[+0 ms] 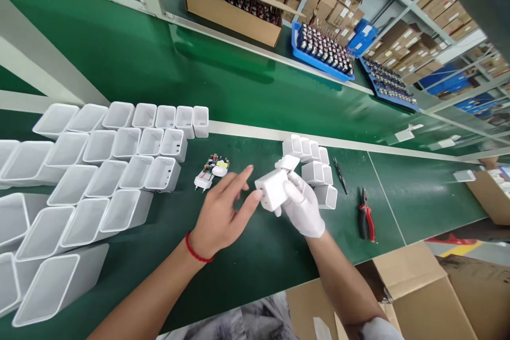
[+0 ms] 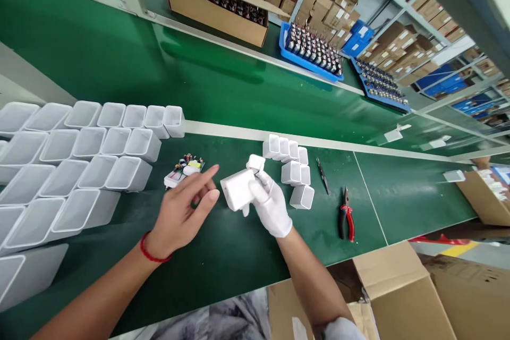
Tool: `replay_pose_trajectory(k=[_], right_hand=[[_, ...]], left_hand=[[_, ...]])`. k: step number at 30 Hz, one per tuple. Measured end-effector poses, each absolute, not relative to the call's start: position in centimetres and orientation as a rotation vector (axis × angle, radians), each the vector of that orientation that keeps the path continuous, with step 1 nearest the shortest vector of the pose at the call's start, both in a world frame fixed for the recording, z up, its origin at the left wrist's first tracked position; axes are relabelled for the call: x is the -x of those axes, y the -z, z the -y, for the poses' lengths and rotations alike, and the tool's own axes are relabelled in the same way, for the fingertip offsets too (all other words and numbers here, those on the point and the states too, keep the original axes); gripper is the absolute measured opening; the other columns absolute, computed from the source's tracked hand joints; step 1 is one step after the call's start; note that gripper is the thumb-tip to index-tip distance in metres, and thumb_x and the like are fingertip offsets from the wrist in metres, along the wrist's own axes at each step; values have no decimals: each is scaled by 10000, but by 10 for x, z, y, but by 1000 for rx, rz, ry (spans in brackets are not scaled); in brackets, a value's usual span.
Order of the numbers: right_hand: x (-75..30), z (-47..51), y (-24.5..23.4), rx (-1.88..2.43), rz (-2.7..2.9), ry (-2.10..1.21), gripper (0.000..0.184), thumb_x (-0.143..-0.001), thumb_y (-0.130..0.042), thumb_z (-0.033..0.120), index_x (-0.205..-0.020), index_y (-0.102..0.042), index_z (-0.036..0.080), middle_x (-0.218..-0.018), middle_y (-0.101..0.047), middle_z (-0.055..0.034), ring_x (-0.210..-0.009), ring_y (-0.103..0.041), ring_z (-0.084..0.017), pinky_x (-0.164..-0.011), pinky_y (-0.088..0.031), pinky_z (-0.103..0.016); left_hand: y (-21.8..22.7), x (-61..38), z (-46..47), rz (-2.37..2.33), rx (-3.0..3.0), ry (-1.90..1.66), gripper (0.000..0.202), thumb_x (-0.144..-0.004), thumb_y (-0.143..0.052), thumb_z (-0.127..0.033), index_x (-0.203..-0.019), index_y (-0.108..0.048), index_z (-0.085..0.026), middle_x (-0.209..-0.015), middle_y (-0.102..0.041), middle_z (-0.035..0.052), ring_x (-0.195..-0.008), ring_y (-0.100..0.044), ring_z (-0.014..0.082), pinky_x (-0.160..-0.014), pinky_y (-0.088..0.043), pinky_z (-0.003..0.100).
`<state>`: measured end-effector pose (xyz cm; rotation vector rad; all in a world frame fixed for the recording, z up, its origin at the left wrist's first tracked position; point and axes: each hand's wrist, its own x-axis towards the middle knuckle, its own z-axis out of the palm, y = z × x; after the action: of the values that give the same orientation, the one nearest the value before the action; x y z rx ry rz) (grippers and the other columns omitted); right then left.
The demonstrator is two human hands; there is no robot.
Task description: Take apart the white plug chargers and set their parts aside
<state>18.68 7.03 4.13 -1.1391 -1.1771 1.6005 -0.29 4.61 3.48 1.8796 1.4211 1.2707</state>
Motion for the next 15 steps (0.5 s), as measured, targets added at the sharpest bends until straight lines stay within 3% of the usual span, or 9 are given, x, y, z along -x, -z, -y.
replay_pose_trajectory(k=[3, 6, 9, 15], right_hand=[[-191, -84, -48, 1071, 899, -1815, 398, -871, -515, 488, -1174, -589, 241, -923, -629, -34, -543, -522, -115, -386, -416, -220], [-189, -96, -56, 1087, 832, -1862, 337, -840, -524, 453, -1106, -608, 263, -1086, -621, -38, -698, -585, -132, -433, -454, -205], [-184, -103, -60, 1122, 931, -1862, 362, -835, -493, 476, -1084, -618, 245, -1048, -626, -57, -685, -587, -145, -407, -436, -217], [-173, -117, -61, 1221, 1263, -1594, 390, -865, -475, 517, -1062, -646, 227, -903, -643, -60, -615, -567, -158, -437, -443, -262]], left_hand=[[-37, 14, -50, -1851, -2111, -1288, 357, -870, -584, -304, -1161, -637, -105, -1036, -620, 161, -991, -572, 308, -872, -480, 465], [-33, 21, -54, -2150, -2192, -824, 381, -848, -587, -314, -1154, -642, -95, -1178, -562, 226, -1098, -516, 434, -842, -463, 559], [-22, 24, -57, -2137, -2174, -602, 362, -864, -559, -279, -1180, -629, -118, -1201, -543, 214, -1006, -580, 378, -782, -502, 494], [-6, 27, -65, -2185, -2047, -708, 328, -872, -573, -301, -1144, -642, -130, -1104, -589, 189, -961, -584, 338, -762, -524, 430]])
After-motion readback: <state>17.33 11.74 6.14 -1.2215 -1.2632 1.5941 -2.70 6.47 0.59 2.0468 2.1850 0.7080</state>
